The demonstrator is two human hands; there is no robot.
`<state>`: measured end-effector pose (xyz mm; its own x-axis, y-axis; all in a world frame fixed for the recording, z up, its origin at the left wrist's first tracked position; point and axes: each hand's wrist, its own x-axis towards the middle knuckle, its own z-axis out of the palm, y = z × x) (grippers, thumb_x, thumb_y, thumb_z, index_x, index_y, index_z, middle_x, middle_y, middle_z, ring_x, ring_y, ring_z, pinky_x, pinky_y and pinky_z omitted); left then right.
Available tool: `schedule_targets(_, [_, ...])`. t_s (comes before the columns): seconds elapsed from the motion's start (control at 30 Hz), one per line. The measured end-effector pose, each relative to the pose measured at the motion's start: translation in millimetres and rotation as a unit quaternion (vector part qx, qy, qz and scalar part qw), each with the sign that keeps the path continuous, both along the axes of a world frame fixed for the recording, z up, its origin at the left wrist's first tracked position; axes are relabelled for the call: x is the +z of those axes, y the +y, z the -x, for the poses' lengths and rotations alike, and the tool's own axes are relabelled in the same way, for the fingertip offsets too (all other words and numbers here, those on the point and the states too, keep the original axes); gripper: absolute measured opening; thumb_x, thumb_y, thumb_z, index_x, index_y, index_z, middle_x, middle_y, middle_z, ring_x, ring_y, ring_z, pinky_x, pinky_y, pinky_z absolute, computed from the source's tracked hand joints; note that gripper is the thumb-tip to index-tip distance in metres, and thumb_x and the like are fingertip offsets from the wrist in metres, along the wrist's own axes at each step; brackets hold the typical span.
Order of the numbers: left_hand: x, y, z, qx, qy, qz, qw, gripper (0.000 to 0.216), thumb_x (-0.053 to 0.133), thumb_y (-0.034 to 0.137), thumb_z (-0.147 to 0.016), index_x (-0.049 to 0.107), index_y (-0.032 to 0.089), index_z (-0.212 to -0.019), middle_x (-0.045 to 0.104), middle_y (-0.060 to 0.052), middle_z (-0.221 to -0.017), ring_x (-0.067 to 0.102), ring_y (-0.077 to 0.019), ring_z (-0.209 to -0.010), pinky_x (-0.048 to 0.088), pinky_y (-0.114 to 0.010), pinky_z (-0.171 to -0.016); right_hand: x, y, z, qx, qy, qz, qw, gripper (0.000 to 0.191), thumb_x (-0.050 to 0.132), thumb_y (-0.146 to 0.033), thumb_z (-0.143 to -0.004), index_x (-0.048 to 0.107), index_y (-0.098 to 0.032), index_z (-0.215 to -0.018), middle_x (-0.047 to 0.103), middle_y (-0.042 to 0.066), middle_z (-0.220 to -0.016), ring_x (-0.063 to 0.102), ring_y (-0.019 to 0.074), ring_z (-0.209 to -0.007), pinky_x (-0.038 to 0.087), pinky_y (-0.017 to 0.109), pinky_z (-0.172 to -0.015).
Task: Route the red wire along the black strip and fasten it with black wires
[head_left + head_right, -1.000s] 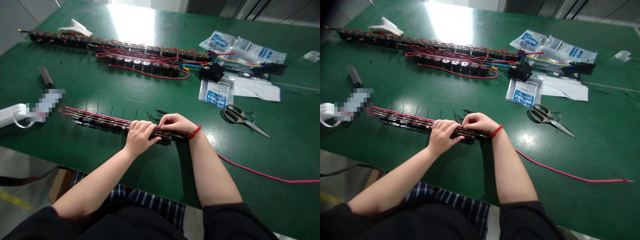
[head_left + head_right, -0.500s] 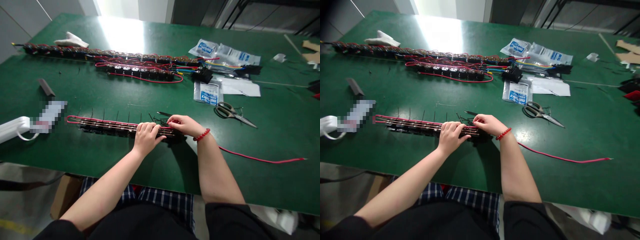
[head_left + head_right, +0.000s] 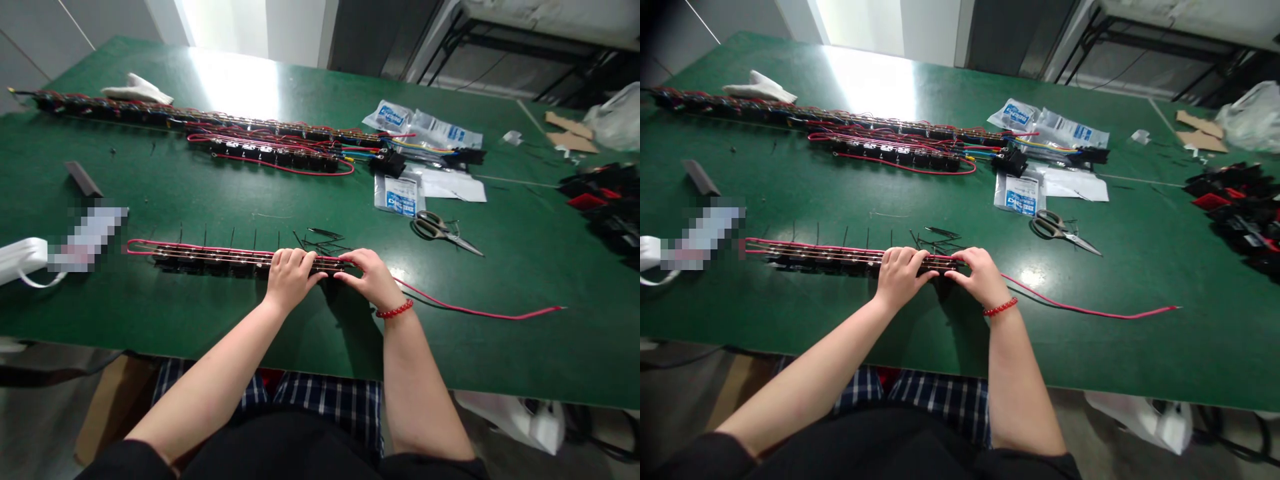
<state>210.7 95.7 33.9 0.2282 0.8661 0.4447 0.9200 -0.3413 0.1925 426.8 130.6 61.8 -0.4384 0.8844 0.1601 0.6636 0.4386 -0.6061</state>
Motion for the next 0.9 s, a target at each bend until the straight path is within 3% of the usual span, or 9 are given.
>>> schedule_targets(0.6, [3.0,-4,-4,-0.002,0.055,0.013,0.998,0.041,0.05,0.054,-0.09,0.06,0.022,-0.113,0.061,-0.008,-0.094,0.051,-0.026,-0.091,0.034,-0.042,-0.089,-15.7,-22,8,-0.058,0.027,-0.055,0.996,0.031,0.063,-0.036,-0.086,0.065,-0.021,-0.113,0.066,0.01,-0.106,0.058,0.0258,-0.103,0.046,0.044,-0.095])
schedule_targets(0.77, [2.1,-4,-3,-0.012,0.04,0.007,0.999,0.04,0.055,0.053,-0.088,0.061,0.022,-0.112,0.06,-0.008,-0.094,0.05,-0.026,-0.092,0.035,-0.042,-0.088,1.7,-11,8,-0.013,-0.007,-0.022,1.0,0.026,0.053,-0.04,-0.092,0.069,-0.021,-0.098,0.069,0.008,-0.098,0.058,0.0234,-0.099,0.043,0.038,-0.093])
schedule_targets(0.9, [2.4,-4,-2,-0.014,0.034,0.009,0.999,0.04,0.057,0.052,-0.087,0.061,0.022,-0.112,0.06,-0.008,-0.093,0.05,-0.0267,-0.092,0.035,-0.042,-0.087,22.6,16,20,-0.007,-0.116,0.085,0.99,0.042,0.041,-0.042,-0.095,0.068,-0.019,-0.072,0.067,0.006,-0.078,0.058,0.018,-0.077,0.041,0.027,-0.071])
